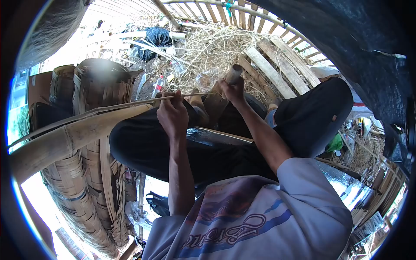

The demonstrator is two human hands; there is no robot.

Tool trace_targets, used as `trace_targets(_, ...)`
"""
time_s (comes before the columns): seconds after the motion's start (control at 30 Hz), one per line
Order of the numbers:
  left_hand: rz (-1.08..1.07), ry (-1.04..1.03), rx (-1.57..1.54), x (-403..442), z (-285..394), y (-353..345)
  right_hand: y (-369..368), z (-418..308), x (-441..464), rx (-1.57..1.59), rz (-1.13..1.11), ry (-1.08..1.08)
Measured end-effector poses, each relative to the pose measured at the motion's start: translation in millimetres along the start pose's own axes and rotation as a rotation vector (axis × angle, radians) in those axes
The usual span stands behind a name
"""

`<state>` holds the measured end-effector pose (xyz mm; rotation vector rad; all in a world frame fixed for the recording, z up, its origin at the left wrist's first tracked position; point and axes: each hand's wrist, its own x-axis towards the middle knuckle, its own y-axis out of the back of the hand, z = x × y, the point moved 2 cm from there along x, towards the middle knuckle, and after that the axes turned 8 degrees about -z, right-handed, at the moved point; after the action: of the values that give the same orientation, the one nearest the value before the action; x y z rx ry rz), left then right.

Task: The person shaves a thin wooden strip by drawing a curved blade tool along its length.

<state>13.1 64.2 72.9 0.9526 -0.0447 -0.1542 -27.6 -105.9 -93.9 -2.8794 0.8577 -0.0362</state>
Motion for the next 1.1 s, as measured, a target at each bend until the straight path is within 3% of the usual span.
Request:
trace_targets(0.1,-0.001,0.009,0.018,0.7,-5.5,-2.3,2.4,-20.4,3.1,-0.039,0.056,-0.048)
trace_targets(0.17,0.035,-0.050,0.021,-0.3,-6.0,-3.1,-6.0,-58.0,2.1,0.284,0.023,0.026)
trace_targets(0.23,0.023,-0.017,-0.013,-2.3,-7.1,-2.6,-12.7,-61.7,-2.1,0.312,-0.015,0.062)
trace_targets(0.37,0.018,-0.026,0.013,0.9,-1.7,-2.1,-8.6,6.1,-7.3,0.116,-0.047,0.042)
trace_targets(0.43,-0.007,-0.012,0.006,2.0,1.2,-1.4,1.7,14.9,-6.7,-0.169,0.039,0.004)
trace_targets(0.5,-0.024,0.015,0.070,1.0,-2.8,-1.7,5.0,8.0,-1.4,-0.081,0.087,-0.030)
trace_targets(0.57,-0.017,0.028,0.029,-2.7,-4.9,-1.8,5.5,-30.8,4.6,0.379,0.133,0.015)
trace_targets(0.63,0.003,0.034,-0.025,-1.6,-3.2,-2.6,-0.8,-46.1,2.2,0.435,0.118,0.019)
trace_targets(0.7,-0.002,0.005,-0.002,-0.7,1.1,-0.7,-8.1,-44.1,-2.5,0.361,0.053,-0.030)
trace_targets(0.77,0.000,0.004,-0.011,0.2,-3.0,-3.0,-8.5,8.0,-10.0,0.253,0.010,-0.003)
trace_targets(0.83,0.000,0.005,-0.011,2.3,-4.4,-4.3,-0.9,27.9,-12.0,-0.283,0.003,0.150)
trace_targets(0.87,0.007,0.006,0.019,3.3,-4.2,-4.7,3.7,31.7,-9.9,-0.125,0.080,-0.036)
trace_targets(0.9,0.015,0.013,0.050,2.6,-5.1,-4.4,2.2,12.8,-5.2,-0.120,0.075,-0.038)
trace_targets(0.97,0.009,0.045,0.036,-1.8,0.2,-0.5,2.2,-28.3,-1.1,0.213,0.206,-0.067)
trace_targets(1.1,0.047,0.048,0.041,2.0,-2.8,-1.7,-5.8,-84.2,5.8,0.576,0.108,0.081)
